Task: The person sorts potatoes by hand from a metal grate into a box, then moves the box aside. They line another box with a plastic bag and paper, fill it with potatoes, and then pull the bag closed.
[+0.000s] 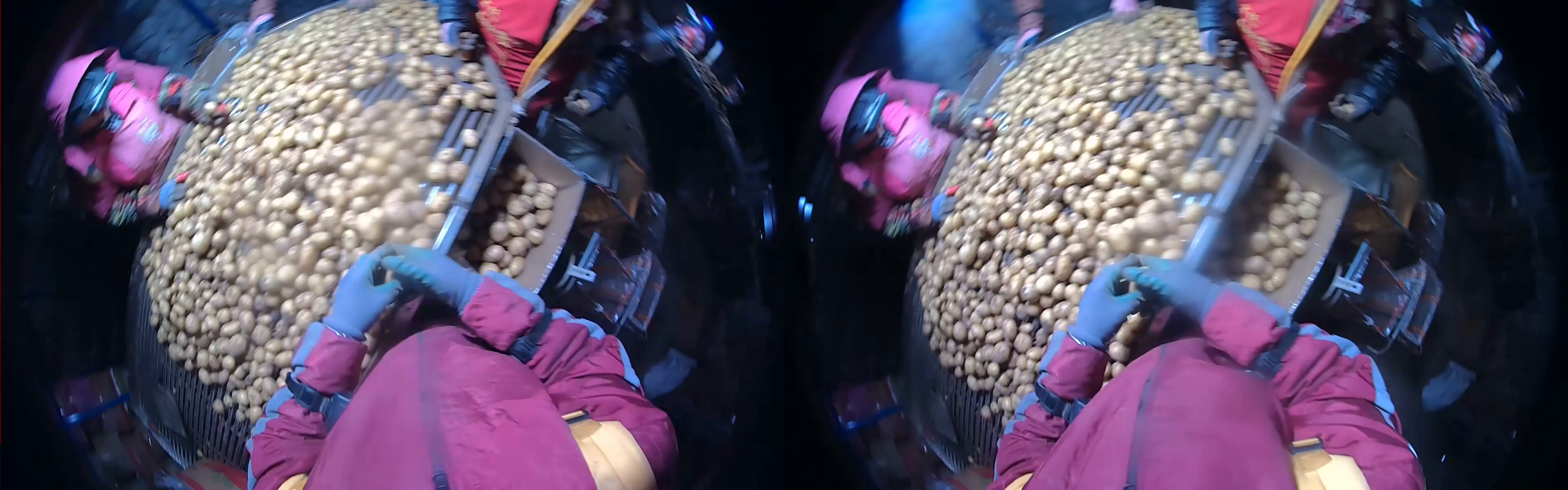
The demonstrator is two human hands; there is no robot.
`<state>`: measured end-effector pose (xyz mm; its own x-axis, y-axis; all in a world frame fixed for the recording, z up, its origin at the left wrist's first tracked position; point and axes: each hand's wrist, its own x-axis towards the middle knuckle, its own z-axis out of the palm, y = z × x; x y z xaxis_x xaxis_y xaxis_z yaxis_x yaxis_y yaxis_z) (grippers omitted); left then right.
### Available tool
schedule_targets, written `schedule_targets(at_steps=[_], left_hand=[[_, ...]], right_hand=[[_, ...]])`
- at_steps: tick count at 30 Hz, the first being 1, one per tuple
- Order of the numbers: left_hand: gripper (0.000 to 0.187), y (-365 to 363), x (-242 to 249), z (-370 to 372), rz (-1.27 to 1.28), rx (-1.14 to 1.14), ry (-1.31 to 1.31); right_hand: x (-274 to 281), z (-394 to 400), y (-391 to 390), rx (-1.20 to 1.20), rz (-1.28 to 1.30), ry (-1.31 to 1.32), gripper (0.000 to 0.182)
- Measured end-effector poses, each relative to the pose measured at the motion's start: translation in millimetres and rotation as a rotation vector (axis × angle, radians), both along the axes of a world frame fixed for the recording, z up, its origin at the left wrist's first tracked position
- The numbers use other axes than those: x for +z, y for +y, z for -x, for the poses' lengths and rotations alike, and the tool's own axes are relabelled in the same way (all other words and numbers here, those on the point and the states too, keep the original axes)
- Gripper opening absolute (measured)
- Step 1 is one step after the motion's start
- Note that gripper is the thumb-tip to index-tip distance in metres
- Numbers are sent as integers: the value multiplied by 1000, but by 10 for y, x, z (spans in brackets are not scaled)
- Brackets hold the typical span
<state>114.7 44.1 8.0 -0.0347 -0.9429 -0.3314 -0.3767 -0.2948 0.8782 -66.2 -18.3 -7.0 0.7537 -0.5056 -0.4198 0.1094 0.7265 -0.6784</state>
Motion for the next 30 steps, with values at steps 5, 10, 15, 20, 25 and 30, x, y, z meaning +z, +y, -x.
schedule_targets(at_steps=[5, 10, 15, 20, 25, 30], left_hand=[[50, -117, 85, 389, -112, 32, 226], [62, -682, -192, 59, 69, 86, -405], [75, -934, -564, 206, -9, -113, -969], [63, -873, -785, 125, 125, -43, -818], [59, -893, -1179, -236, 164, -19, -755], [60, -840, -1068, -150, 142, -36, -756]], right_hand=[[188, 768, 140, -184, -41, 201, 25], [114, 1545, 351, -401, -75, 203, 28], [448, 2476, 584, -914, 22, 305, 25], [576, 3846, 917, -1445, 278, 533, 17], [742, 4979, 1381, -1700, 576, 782, 26], [838, 5709, 1680, -1858, 556, 918, 32]])
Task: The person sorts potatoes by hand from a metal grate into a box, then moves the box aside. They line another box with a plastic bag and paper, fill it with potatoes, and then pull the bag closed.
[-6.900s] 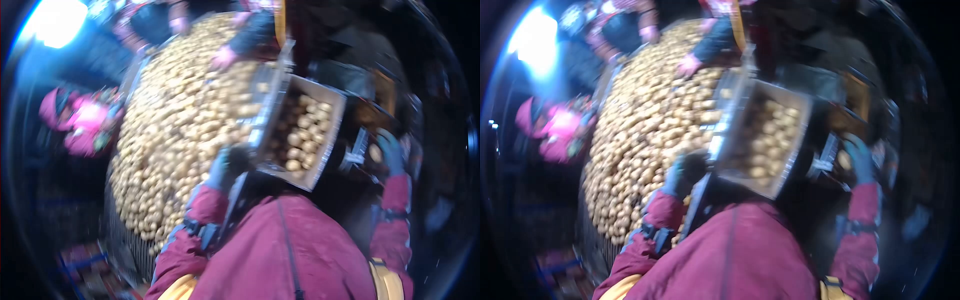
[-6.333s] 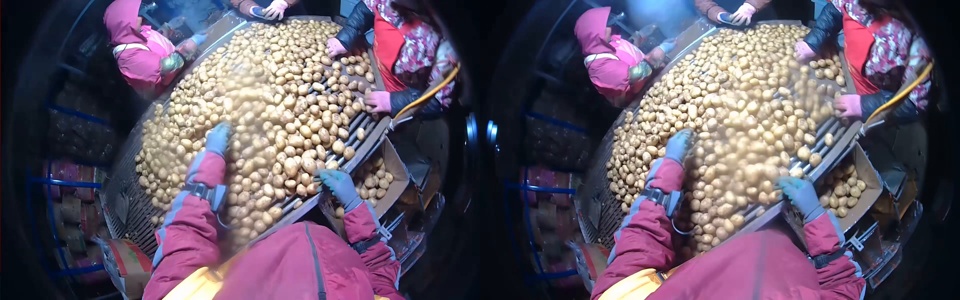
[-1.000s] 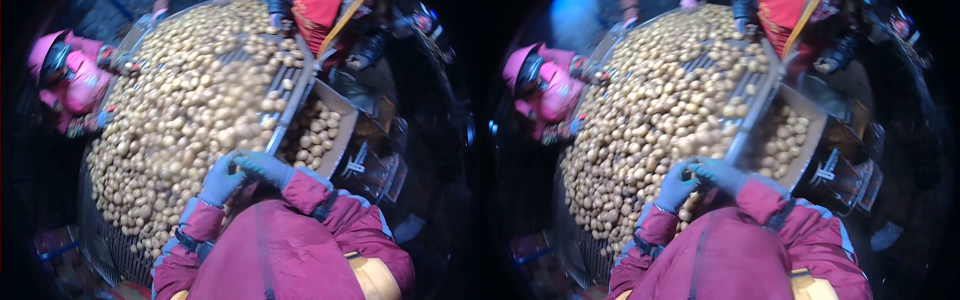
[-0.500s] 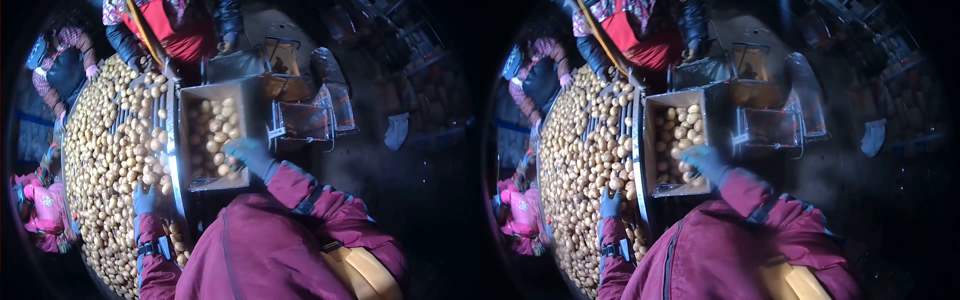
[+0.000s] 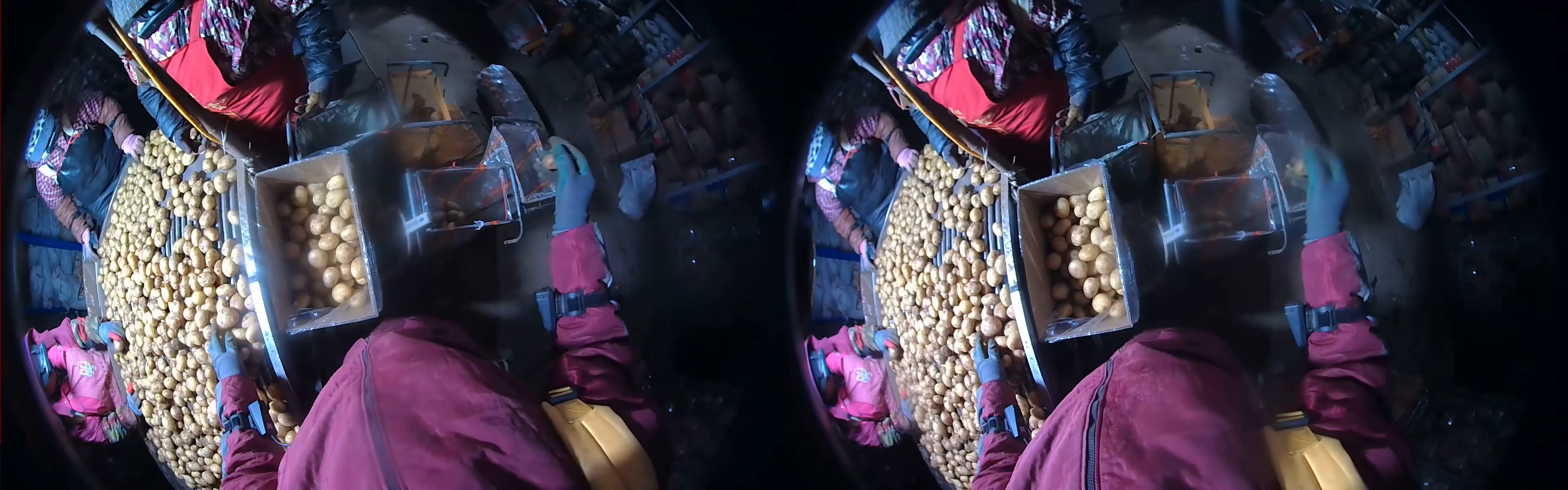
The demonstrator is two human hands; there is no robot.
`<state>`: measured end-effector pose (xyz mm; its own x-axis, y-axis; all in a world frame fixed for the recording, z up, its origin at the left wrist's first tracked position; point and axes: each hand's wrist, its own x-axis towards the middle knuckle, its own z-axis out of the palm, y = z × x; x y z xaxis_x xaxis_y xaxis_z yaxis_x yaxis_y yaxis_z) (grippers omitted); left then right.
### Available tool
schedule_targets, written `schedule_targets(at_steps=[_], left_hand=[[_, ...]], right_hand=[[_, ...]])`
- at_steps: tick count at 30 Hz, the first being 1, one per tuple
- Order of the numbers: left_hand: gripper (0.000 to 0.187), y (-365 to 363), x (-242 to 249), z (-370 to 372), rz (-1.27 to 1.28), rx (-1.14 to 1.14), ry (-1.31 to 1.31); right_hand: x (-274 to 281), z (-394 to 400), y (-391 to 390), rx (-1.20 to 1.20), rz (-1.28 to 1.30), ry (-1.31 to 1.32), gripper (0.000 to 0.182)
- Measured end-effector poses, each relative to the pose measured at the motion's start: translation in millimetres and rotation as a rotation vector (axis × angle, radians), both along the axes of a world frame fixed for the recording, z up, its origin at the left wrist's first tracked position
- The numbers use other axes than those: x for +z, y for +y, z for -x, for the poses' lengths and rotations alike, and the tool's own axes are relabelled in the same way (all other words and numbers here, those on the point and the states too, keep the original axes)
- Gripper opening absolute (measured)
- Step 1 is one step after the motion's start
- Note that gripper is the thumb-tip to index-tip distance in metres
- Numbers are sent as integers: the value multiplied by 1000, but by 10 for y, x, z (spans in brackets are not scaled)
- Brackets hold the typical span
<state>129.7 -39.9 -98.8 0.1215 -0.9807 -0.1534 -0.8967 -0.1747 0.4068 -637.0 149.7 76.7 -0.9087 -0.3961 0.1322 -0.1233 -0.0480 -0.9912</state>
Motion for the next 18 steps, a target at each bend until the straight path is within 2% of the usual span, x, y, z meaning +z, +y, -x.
schedule_targets(at_steps=[1, 4, 5, 7, 8, 10, 11, 12, 13, 14, 15, 16, 17, 18], left_hand=[[62, -8, 32, 32, -25, 20, 28], [61, -34, 93, 32, -82, 10, 53], [62, -42, 161, 96, -125, 48, 114], [62, -52, -14, -12, -55, 20, 105], [63, -57, -101, -117, -21, 6, 83], [61, -68, -467, -345, 96, -57, 396], [62, 93, 577, 413, -166, 185, 661], [65, -7, -107, -146, -81, 70, 637], [66, -38, 77, -113, -133, 55, 435], [55, -13, 190, -42, -4, 83, 414], [55, 4, 172, -114, -115, 353, 746], [55, 57, 363, -40, -81, 346, 976], [53, 161, 654, 120, -97, 470, 1072], [50, 233, 914, 259, -115, 581, 1180]], right_hand=[[46, 115, 33, -24, 1, 11, 33], [-373, 1076, 171, -96, -339, 284, 38], [-347, 1108, 225, -134, -332, 298, 37], [-185, 1036, -41, -147, -298, 326, 37], [-105, 811, -151, -41, -289, 284, 38], [101, 3, -531, 218, -247, 180, 42], [152, -415, -758, 339, -245, 75, 43], [193, -855, -966, 471, -246, -33, 44], [234, -1304, -1180, 585, -269, -25, 44], [85, -1626, -1363, 719, -232, -103, 45], [-54, -1972, -1513, 869, -240, -164, 45], [-167, -2288, -1635, 1010, -255, -217, 44], [-203, -2674, -1733, 1077, -298, -261, 43], [-308, -2975, -1786, 1242, -286, -247, 43]])
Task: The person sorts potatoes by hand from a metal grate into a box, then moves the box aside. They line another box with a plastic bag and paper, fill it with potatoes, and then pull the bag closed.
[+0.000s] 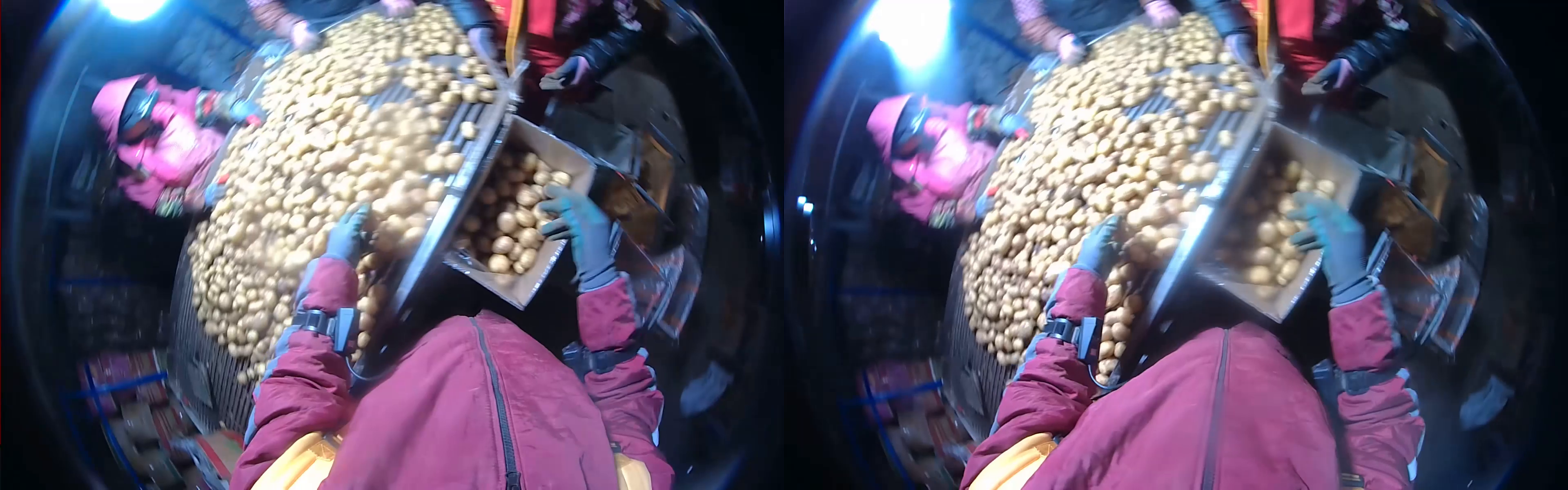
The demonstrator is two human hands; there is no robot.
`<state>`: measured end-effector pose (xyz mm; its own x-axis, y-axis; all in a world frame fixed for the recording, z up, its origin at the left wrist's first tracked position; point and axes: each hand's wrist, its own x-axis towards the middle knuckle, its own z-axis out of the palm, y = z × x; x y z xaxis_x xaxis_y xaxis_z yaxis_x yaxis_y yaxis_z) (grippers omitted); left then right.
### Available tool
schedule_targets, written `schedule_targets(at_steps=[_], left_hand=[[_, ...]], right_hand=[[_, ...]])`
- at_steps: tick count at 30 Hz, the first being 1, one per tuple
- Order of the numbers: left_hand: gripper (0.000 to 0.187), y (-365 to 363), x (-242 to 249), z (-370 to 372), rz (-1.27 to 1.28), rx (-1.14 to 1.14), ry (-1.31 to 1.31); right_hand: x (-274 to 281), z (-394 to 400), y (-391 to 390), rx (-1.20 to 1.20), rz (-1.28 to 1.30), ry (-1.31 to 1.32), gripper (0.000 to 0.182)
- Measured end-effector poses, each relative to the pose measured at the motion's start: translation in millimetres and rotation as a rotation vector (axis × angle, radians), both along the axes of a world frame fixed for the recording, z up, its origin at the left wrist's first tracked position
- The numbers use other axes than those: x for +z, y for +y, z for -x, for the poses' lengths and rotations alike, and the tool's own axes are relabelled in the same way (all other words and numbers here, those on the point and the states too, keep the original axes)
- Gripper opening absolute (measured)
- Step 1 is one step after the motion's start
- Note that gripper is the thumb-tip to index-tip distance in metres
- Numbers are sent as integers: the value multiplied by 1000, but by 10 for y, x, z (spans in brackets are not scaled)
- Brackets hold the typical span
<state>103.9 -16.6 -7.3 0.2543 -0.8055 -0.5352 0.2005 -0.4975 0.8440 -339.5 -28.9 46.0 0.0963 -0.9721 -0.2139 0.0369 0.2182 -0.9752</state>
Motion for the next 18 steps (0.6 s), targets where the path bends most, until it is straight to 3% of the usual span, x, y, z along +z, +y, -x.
schedule_targets(at_steps=[1, 3, 4, 5, 6, 7, 8, 9, 11, 12, 15, 18], left_hand=[[49, 43, 131, 12, -81, 29, 106], [50, 174, 279, 61, -162, 81, 268], [51, 255, 363, 88, -163, 108, 319], [57, 323, 661, 114, -262, 47, 422], [62, 410, 625, 144, -159, 19, 355], [63, 461, 656, 212, -184, 117, 431], [64, 552, 596, 150, -116, 41, 482], [65, 640, 536, 88, -47, -33, 535], [71, 732, 559, 21, -57, -10, 372], [75, 754, 519, -11, -188, 121, 337], [75, 951, 530, -218, -186, 63, 310], [59, 1127, 419, -444, -304, 48, 354]], right_hand=[[-109, -267, -62, 176, -76, -267, 45], [-165, -976, -83, 393, -124, -206, 49], [-138, -1318, -12, 388, -188, -267, 50], [-329, -1633, 17, 443, -112, -218, 52], [-191, -1877, 52, 506, -118, -252, 60], [-58, -2099, 53, 615, -52, -122, 63], [15, -2294, 50, 720, 18, 8, 66], [-62, -2474, 94, 734, -4, -10, 67], [-312, -2759, 174, 742, 60, 16, 64], [-365, -2838, 178, 771, -6, 10, 62], [-362, -2992, 88, 910, -123, 72, 57], [-309, -3112, 151, 854, -401, -92, 56]])
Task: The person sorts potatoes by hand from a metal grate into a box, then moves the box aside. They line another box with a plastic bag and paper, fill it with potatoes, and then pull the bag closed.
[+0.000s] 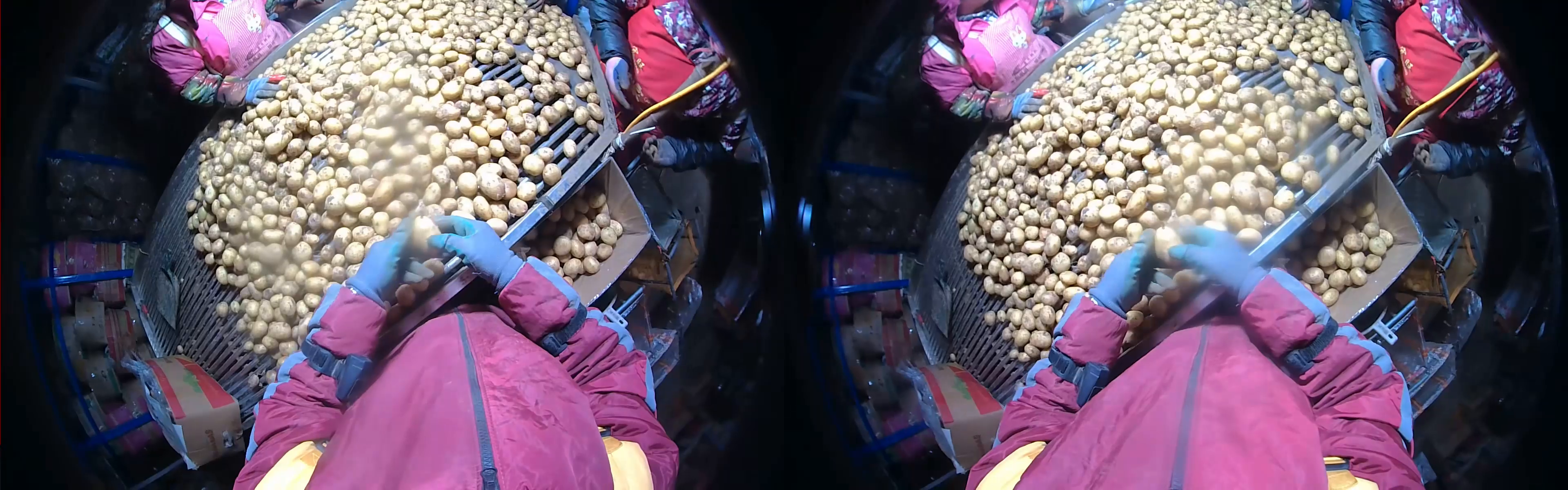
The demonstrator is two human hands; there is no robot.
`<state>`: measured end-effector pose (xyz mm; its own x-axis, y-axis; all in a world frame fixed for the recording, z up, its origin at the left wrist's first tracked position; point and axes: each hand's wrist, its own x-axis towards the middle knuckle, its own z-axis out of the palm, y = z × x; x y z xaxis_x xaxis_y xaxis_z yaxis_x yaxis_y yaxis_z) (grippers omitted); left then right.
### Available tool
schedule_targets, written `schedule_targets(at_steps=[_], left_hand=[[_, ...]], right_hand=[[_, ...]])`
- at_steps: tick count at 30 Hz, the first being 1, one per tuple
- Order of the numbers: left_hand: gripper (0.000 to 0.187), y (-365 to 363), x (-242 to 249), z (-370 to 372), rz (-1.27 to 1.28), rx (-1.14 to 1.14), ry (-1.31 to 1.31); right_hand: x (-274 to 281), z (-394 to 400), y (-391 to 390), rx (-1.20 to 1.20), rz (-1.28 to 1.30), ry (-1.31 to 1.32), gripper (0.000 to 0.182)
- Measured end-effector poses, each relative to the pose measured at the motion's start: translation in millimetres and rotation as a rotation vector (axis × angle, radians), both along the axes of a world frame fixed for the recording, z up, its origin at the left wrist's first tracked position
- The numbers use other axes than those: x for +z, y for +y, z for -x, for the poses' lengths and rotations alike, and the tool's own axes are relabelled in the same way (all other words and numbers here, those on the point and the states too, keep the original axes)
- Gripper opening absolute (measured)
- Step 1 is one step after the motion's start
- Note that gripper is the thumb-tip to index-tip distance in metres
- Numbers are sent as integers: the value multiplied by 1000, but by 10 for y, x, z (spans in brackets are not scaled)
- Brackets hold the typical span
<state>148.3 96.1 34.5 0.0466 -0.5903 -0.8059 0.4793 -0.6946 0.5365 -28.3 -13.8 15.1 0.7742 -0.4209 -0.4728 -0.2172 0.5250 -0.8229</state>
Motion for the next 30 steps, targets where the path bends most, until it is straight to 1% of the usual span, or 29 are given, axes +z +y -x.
schedule_targets(at_steps=[1, 2, 4, 5, 8, 9, 10, 11, 12, 14, 15, 17, 18, 21, 24, 27, 28, 30], left_hand=[[55, 9, 58, 27, 116, 70, 48], [53, -23, 123, 24, 73, 53, 5], [48, -89, 216, 33, -9, 15, -78], [40, -69, 126, 62, 76, 60, -76], [36, -69, -207, 43, 98, 118, -92], [33, -120, -57, 81, 57, 155, -79], [38, -113, -303, 52, 141, 136, -151], [42, -79, -735, -1, 224, 120, -224], [47, -121, -743, -8, 305, 105, -300], [41, -141, -735, 36, 261, 217, -222], [38, -185, -569, 60, 239, 272, -184], [41, -217, -294, 40, 75, 217, -158], [43, -220, -233, 21, -9, 191, -147], [46, -160, -540, -85, -5, 245, -163], [45, -135, -695, -179, 17, 230, -379], [43, -52, -1202, -393, 95, 233, -431], [45, -13, -1143, -445, 69, 243, -432], [50, 37, -959, -550, 22, 261, -433]], right_hand=[[-163, -33, 30, 4, 37, -23, 56], [-321, -52, 75, 14, 193, -9, 56], [-318, -141, 159, 39, 506, 26, 55], [-304, -144, 171, 56, 479, 33, 52], [-119, -187, 146, 94, 399, 136, 51], [-144, -197, 148, 69, 452, 157, 51], [-101, -209, 143, 73, 489, 206, 52], [-33, -222, 140, 79, 524, 253, 53], [1, -235, 145, 87, 558, 297, 53], [-15, -274, 150, 108, 589, 343, 55], [-21, -295, 150, 119, 604, 365, 57], [-45, -314, 198, 107, 693, 361, 57], [-47, -329, 224, 101, 735, 357, 57], [8, -379, 269, 144, 801, 398, 59], [-28, -406, 220, 158, 747, 287, 49], [40, -387, -133, 79, 548, 196, 44], [56, -322, -360, 38, 587, 208, 45], [7, -93, -875, -37, 856, 412, 47]])
